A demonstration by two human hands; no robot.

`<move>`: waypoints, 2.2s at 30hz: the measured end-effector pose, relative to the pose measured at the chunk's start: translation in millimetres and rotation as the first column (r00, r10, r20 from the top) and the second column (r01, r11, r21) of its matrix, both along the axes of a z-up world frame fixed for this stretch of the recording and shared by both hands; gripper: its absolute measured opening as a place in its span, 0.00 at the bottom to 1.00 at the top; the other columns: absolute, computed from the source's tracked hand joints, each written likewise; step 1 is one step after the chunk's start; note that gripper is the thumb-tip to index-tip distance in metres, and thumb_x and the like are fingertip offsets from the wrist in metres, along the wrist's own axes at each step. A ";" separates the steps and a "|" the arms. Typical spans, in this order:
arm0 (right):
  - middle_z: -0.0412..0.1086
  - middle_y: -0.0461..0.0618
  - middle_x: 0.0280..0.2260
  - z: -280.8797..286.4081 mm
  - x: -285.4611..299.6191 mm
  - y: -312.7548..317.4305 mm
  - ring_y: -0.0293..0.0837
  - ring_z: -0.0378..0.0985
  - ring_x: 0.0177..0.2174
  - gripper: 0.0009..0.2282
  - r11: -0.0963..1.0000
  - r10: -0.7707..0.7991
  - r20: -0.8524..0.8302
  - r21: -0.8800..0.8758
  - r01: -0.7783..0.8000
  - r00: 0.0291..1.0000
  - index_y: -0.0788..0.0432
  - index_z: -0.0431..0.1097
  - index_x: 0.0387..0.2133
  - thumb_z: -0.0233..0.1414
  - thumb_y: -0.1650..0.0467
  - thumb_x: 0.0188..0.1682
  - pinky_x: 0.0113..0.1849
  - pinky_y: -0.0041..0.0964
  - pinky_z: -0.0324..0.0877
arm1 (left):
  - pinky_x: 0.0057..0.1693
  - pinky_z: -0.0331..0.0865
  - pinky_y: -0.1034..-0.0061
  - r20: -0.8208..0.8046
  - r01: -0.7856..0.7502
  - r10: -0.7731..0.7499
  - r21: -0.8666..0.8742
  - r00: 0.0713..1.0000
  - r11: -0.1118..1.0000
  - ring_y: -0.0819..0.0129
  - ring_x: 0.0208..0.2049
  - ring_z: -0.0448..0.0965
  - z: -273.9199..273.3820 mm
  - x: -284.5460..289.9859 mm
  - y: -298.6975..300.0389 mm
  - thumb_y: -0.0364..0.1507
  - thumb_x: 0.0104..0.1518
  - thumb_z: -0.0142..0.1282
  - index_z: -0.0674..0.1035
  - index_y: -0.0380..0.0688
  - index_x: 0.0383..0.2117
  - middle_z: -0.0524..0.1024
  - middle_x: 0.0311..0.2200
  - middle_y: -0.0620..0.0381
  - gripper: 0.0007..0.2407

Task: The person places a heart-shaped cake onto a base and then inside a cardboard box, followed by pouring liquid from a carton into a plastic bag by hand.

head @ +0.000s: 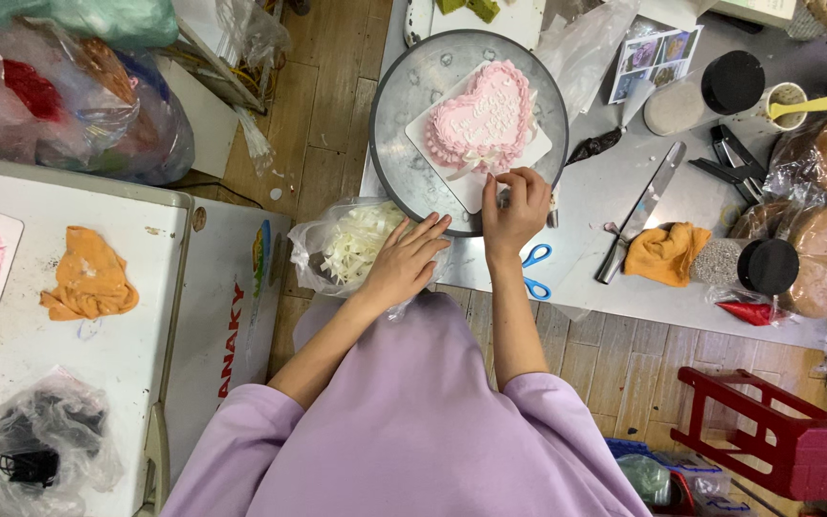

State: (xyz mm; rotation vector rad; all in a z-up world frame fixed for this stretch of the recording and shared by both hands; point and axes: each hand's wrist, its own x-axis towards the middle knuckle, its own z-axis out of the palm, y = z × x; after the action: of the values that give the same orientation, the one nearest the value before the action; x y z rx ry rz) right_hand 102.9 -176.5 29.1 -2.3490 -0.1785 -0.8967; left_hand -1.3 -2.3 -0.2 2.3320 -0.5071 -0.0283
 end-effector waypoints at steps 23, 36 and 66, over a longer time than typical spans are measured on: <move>0.73 0.46 0.20 -33.9 3.3 -3.0 0.43 0.69 0.22 0.05 0.973 0.033 -0.233 0.231 0.022 0.972 0.59 0.74 0.29 0.65 0.74 0.46 0.30 0.38 0.63 | 0.71 0.50 0.49 0.000 0.002 -0.002 -0.019 1.000 1.000 0.61 0.72 0.54 1.2 0.8 -0.6 0.24 0.57 0.54 0.76 0.43 0.51 0.58 0.71 0.57 0.15; 0.66 0.45 0.21 -19.5 1.0 -9.5 0.44 0.63 0.23 0.13 0.988 0.030 -0.111 0.155 -0.013 0.993 0.59 0.69 0.27 0.70 0.70 0.43 0.31 0.39 0.59 | 0.71 0.51 0.49 -0.002 -0.005 0.005 -0.014 1.000 1.000 0.61 0.72 0.54 1.1 0.1 -0.1 0.24 0.56 0.54 0.75 0.45 0.50 0.58 0.71 0.58 0.14; 0.77 0.52 0.34 -15.3 -72.7 31.6 0.45 0.81 0.31 0.05 0.688 0.722 -0.503 0.450 -0.569 0.475 0.63 0.75 0.38 0.58 0.77 0.49 0.34 0.36 0.74 | 0.59 0.76 0.66 -0.249 -0.564 0.513 -0.218 0.821 0.797 0.70 0.49 0.83 60.7 -60.3 77.7 0.29 0.63 0.58 0.80 0.49 0.48 0.81 0.50 0.63 0.09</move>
State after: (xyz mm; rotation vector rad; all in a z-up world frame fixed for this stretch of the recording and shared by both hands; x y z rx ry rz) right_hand 30.2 -145.0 13.9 -1.9577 -0.6039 0.3021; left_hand -61.6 75.4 60.5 2.0819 0.2519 0.1014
